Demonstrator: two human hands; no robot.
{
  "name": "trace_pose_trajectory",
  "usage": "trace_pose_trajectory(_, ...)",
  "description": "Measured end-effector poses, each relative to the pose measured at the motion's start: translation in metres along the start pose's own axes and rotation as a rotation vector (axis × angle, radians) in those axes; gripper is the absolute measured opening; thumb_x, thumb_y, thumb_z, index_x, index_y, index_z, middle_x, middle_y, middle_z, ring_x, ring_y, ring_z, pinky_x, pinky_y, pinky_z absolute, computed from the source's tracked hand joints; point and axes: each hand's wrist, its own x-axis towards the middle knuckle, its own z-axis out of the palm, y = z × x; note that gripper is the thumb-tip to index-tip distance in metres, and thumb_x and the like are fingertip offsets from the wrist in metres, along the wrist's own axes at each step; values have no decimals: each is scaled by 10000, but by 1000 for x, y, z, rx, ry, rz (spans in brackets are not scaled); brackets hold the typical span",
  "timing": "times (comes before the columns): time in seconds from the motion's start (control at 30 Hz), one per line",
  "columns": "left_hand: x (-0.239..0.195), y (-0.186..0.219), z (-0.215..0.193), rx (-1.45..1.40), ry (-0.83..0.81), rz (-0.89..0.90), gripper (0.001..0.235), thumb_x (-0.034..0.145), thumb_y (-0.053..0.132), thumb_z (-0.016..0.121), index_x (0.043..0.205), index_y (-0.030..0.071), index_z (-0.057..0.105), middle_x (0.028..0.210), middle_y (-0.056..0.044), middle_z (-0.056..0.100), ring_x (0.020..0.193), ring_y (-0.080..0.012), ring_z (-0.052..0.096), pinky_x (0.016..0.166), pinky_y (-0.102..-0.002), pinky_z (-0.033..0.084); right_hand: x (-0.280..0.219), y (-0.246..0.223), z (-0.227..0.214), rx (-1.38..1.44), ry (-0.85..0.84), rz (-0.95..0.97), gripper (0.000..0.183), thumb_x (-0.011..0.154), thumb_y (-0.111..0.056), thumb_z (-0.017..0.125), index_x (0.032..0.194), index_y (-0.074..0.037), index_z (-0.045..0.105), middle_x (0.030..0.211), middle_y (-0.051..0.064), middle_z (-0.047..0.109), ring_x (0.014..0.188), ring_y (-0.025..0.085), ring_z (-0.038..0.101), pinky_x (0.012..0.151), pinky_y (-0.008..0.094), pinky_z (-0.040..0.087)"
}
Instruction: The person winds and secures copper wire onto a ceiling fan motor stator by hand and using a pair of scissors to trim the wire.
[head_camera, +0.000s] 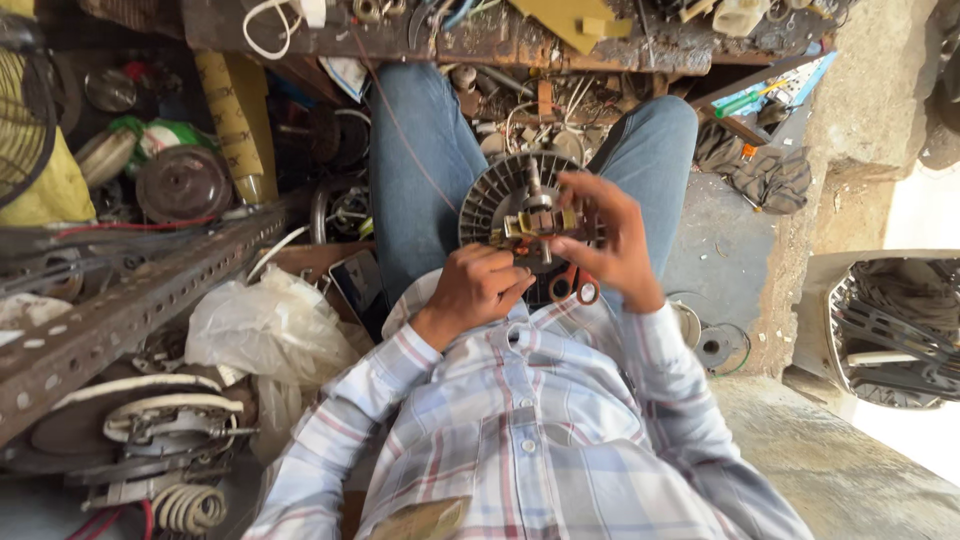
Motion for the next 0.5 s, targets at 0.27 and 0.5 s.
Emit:
trace_pose_trajectory(0.27,2,-1,0,20,20,14,135,816,161,828,775,76,731,706,-45,609,664,-251,635,644,-402,500,36,-18,3,-498,-261,-240,343,752,-171,879,1034,-26,749,1083,116,687,1039,301,637,949,408,494)
trace_pose_trajectory(0.5,2,-1,0,13,33,20,141,810,172,824,766,79,727,700,-47,600,664,-262,630,634,-409,494,32,-39,8,-549,-125,-267,425,759,-231,904,1085,-12,743,1117,123,679,1071,315,635,968,397,494)
